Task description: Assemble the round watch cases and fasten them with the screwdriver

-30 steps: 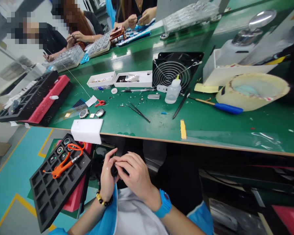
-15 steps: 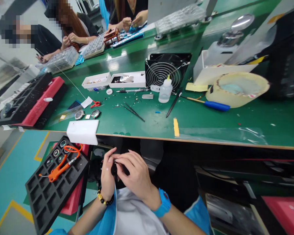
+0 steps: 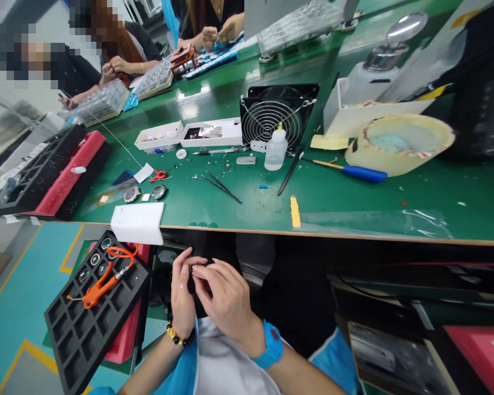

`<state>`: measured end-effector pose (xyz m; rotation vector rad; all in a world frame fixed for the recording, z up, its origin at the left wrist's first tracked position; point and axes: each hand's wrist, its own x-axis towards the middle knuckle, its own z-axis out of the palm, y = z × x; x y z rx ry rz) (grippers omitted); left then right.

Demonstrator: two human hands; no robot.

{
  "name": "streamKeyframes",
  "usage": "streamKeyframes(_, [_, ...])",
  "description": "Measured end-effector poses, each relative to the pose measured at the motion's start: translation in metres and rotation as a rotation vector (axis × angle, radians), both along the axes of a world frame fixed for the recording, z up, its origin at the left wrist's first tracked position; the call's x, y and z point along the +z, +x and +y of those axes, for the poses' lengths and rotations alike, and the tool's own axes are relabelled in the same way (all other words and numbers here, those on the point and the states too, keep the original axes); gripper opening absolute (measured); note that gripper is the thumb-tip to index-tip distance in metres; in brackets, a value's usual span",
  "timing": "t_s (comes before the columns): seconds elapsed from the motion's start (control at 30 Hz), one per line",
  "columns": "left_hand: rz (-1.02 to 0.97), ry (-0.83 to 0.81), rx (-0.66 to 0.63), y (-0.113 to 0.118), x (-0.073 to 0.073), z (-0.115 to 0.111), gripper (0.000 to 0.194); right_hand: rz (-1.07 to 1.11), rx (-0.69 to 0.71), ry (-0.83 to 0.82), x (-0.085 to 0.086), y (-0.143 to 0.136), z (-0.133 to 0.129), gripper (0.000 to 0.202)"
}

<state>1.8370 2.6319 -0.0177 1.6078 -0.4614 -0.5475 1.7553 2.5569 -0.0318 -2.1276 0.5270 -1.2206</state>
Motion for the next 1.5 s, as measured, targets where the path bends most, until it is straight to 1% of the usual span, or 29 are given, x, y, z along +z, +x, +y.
streamKeyframes(0.2, [0.035,0.002,-0.006,-0.001,0.002,-0.001,0.039,-0.005,0.006,0.019,-0.001,0.001,0.001,0.020])
streamKeyframes(0.37, [0.095,-0.005,-0.023,0.000,-0.002,0.001,0.039,-0.048,0.012,0.098,-0.003,0.002,-0.002,0.022])
streamKeyframes(0.43, [0.119,-0.011,-0.026,0.001,-0.003,0.002,0.039,-0.051,0.019,0.150,-0.002,0.001,-0.003,0.024])
streamKeyframes(0.6, [0.175,-0.025,-0.036,0.002,-0.002,0.002,0.042,-0.013,0.064,0.388,-0.001,0.000,-0.004,0.024])
streamKeyframes(0.67, [0.202,-0.025,-0.048,0.002,-0.003,0.002,0.045,-0.015,0.055,0.420,0.000,-0.001,-0.006,0.024])
streamKeyframes(0.73, [0.205,0.000,-0.066,0.003,-0.004,0.002,0.046,-0.020,0.035,0.390,0.001,-0.003,-0.010,0.022])
streamKeyframes(0.77, [0.188,0.024,-0.081,0.004,-0.005,0.003,0.046,-0.030,0.032,0.342,0.001,-0.004,-0.012,0.022])
streamKeyframes(0.83, [0.112,0.064,-0.144,0.007,-0.007,0.005,0.045,-0.055,0.056,0.198,0.005,-0.006,-0.016,0.020])
streamKeyframes(0.93, [-0.024,0.112,-0.245,0.011,-0.012,0.009,0.044,-0.049,0.174,-0.071,0.012,-0.010,-0.020,0.017])
streamKeyframes(1.0, [-0.039,0.159,-0.275,0.014,-0.015,0.012,0.042,-0.007,0.267,-0.220,0.017,-0.011,-0.022,0.015])
streamKeyframes(1.07, [-0.004,0.205,-0.278,0.018,-0.019,0.015,0.042,0.056,0.338,-0.294,0.020,-0.011,-0.022,0.017])
streamKeyframes(1.2, [0.083,0.213,-0.282,0.025,-0.027,0.019,0.043,0.174,0.418,-0.297,0.015,-0.016,-0.023,0.018])
streamKeyframes(1.27, [0.174,0.196,-0.290,0.027,-0.027,0.019,0.045,0.192,0.436,-0.260,0.011,-0.021,-0.026,0.019])
streamKeyframes(1.4, [0.455,0.103,-0.362,0.027,-0.021,0.014,0.055,0.233,0.364,-0.023,0.009,-0.032,-0.037,0.022])
streamKeyframes(1.43, [0.500,0.067,-0.395,0.026,-0.019,0.012,0.058,0.253,0.359,0.031,0.009,-0.033,-0.039,0.026])
streamKeyframes(1.5, [0.545,0.000,-0.470,0.023,-0.017,0.007,0.065,0.281,0.391,0.083,0.011,-0.035,-0.041,0.029])
